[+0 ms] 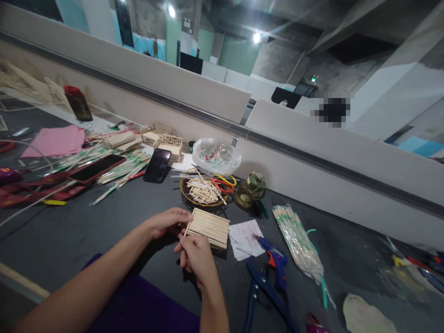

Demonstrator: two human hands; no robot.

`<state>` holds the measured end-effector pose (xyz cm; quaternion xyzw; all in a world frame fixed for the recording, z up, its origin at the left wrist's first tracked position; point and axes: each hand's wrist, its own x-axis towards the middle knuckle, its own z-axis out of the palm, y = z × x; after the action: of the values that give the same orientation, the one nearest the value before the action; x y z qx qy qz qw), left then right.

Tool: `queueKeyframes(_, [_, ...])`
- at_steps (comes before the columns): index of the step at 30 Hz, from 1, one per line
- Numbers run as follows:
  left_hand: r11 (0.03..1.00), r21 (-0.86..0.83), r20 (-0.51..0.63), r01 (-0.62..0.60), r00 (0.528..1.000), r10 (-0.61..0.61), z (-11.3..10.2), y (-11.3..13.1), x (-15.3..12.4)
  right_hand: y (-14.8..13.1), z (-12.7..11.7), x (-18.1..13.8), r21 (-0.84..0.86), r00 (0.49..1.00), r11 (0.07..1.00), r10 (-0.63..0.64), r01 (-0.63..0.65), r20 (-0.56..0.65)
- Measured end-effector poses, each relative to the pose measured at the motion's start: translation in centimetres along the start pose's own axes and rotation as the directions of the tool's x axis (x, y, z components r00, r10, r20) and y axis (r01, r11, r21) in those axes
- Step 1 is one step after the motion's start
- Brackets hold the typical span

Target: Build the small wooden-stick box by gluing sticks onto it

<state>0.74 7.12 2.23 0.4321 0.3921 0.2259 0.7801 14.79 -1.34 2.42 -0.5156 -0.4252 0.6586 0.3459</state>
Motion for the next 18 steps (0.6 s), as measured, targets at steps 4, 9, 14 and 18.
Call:
queueKeyframes(4, [1.0, -0.005, -0.015, 0.016, 1.0, -0.016, 0.0, -0.1, 0.1, 0.0, 0.0, 0.1, 0.003, 1.0, 1.0, -0.004, 0.004, 0.001])
queueKeyframes(9, [1.0, -0.014, -0.025, 0.015, 1.0, -0.015, -0.1, -0.2, 0.3, -0.2, -0.2, -0.2, -0.025, 1.0, 1.0, -0.01, 0.011, 0.01])
queueKeyframes(14, [1.0, -0.013, -0.023, 0.023, 0.999, -0.023, -0.2, -0.3, 0.5, -0.1, -1.1, -0.6, -0.048, 0.995, 0.999, -0.011, 0.016, 0.096])
queueKeyframes(18, [1.0, -0.007, -0.035, 0.021, 0.999, -0.021, -0.1, -0.3, 0.5, 0.0, -1.2, -0.5, -0.051, 0.995, 0.998, -0.02, 0.025, 0.099])
